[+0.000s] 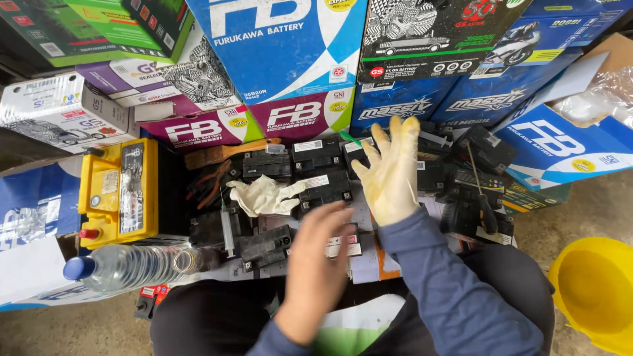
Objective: Inspecting small batteries and removing protective gloves
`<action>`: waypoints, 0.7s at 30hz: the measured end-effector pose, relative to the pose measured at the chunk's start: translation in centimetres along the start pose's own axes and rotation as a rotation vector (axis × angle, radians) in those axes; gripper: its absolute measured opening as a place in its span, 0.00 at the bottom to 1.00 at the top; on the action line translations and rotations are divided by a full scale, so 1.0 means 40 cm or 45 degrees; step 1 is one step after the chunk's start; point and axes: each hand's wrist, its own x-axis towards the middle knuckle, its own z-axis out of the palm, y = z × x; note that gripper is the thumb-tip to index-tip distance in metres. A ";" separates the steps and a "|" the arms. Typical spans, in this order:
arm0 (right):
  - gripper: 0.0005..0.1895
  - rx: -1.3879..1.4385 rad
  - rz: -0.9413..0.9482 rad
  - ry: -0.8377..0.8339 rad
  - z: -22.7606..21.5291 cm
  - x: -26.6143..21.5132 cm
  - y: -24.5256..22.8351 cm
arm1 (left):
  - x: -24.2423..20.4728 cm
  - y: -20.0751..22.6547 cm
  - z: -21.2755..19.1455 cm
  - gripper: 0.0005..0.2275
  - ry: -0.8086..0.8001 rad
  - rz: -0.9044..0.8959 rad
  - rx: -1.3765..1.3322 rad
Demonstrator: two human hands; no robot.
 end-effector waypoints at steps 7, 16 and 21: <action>0.63 0.086 -0.106 0.119 -0.007 0.004 -0.014 | -0.075 0.146 0.109 0.12 0.029 0.083 -0.416; 0.55 -0.141 -0.195 0.489 -0.025 -0.007 0.009 | -0.089 0.135 0.110 0.09 -0.051 -0.331 -0.741; 0.47 -0.225 -0.260 0.521 -0.042 0.002 0.030 | -0.041 0.089 0.106 0.13 0.029 -0.110 -0.528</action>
